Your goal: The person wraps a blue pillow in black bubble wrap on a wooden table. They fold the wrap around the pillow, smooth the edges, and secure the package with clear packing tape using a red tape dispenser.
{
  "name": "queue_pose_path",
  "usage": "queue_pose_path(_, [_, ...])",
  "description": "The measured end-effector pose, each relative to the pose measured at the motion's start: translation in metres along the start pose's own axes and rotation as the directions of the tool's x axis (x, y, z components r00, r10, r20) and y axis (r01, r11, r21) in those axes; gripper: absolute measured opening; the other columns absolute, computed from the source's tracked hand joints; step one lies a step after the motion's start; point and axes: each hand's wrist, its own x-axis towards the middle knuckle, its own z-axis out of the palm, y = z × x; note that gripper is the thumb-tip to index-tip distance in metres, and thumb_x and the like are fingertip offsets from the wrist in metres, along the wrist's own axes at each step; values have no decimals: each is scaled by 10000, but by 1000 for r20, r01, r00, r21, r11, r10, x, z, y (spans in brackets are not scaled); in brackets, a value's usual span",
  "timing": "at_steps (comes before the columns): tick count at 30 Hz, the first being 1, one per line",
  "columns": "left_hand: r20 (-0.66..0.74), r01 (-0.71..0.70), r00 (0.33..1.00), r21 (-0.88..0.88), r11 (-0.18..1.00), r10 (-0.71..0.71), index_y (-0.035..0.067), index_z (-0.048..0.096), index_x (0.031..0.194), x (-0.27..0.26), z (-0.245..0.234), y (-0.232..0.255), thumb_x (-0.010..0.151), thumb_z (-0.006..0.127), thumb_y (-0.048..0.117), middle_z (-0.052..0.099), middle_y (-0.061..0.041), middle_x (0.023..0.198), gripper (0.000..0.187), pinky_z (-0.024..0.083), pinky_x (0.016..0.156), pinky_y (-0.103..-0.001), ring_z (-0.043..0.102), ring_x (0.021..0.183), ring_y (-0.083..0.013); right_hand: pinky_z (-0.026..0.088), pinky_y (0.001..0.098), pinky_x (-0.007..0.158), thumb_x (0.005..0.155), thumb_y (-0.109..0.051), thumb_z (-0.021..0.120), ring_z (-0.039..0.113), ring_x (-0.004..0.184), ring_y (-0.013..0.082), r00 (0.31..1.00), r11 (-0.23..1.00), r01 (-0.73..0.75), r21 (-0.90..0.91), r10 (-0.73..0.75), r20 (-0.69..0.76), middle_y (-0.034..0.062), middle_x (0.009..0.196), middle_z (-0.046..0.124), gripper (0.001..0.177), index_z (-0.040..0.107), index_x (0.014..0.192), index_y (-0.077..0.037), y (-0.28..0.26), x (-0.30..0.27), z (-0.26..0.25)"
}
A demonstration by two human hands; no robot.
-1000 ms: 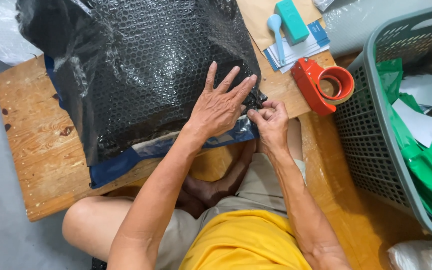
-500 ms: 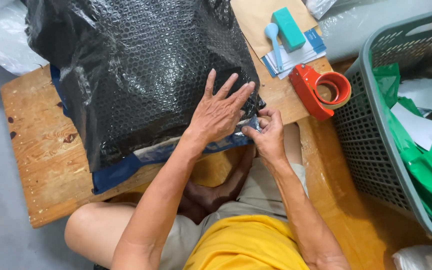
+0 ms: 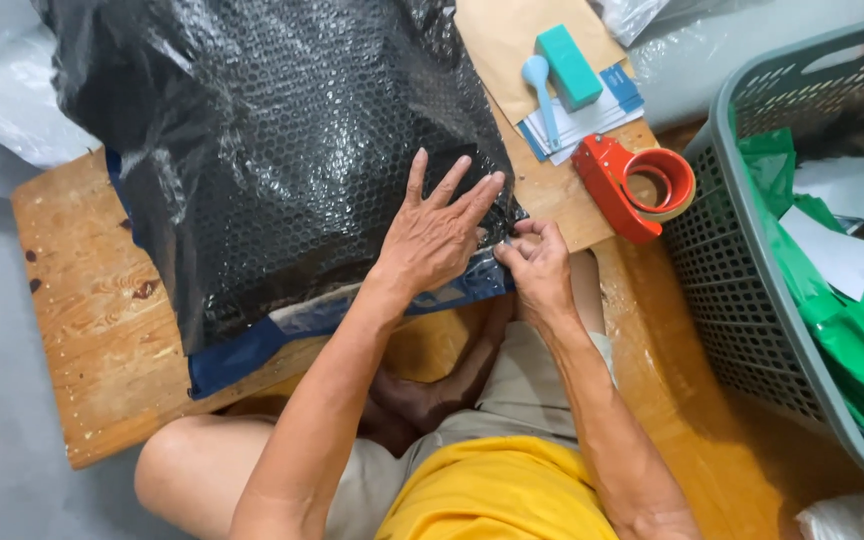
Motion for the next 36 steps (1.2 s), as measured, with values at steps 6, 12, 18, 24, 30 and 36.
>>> queue_pose_path(6, [-10, -17, 1000, -14, 1000, 16, 201, 285, 1631, 2, -4, -4, 977, 567, 309, 529, 15, 1556, 720, -79, 1252, -646, 281, 1541, -281, 558, 182, 579, 922, -216, 780, 679, 711, 71, 995, 999, -38, 4, 38, -97, 72, 835, 763, 323, 602, 1159, -85, 2, 12, 4])
queue_pose_path(12, [-23, -10, 1000, -16, 1000, 10, 208, 310, 1623, 1, 0, -3, 965, 560, 298, 547, 24, 1540, 710, -88, 1253, -633, 284, 1542, -266, 585, 195, 603, 915, -78, 697, 702, 754, 108, 1000, 999, 3, 40, -2, -12, 70, 827, 726, 355, 545, 1235, -60, 5, 9, 4])
queue_pose_path(18, [-57, -17, 998, -28, 999, 15, 198, 309, 1623, 0, 6, -6, 957, 580, 290, 565, 4, 1527, 725, -73, 1255, -640, 292, 1538, -274, 629, 256, 581, 839, -35, 826, 737, 694, 169, 999, 992, -29, 122, 25, 28, 126, 819, 737, 518, 513, 1253, -32, 5, 3, 0])
queue_pose_path(24, [-54, -12, 998, -17, 1000, 11, 212, 314, 1624, 0, 6, -6, 954, 590, 306, 563, 18, 1529, 730, -90, 1258, -628, 284, 1541, -261, 656, 272, 583, 756, 43, 863, 738, 718, 170, 994, 991, -32, 128, 18, 111, 131, 862, 715, 697, 421, 1290, -30, -16, -11, 6])
queue_pose_path(30, [-56, -9, 998, -43, 999, 7, 205, 308, 1623, 0, 5, -5, 967, 583, 307, 556, 6, 1534, 718, -91, 1257, -632, 270, 1547, -268, 662, 258, 566, 850, -105, 860, 731, 691, 150, 995, 987, -62, 151, 49, 88, 109, 832, 721, 576, 466, 1259, -17, -12, -5, 7])
queue_pose_path(36, [-67, -20, 998, -32, 999, 18, 194, 314, 1620, -2, 6, -5, 955, 594, 302, 557, 1, 1534, 730, -86, 1257, -632, 286, 1540, -280, 459, 170, 396, 962, -255, 774, 570, 550, 54, 1000, 991, 23, -131, -26, -16, 16, 682, 647, 405, 518, 1203, -54, -10, 16, 9])
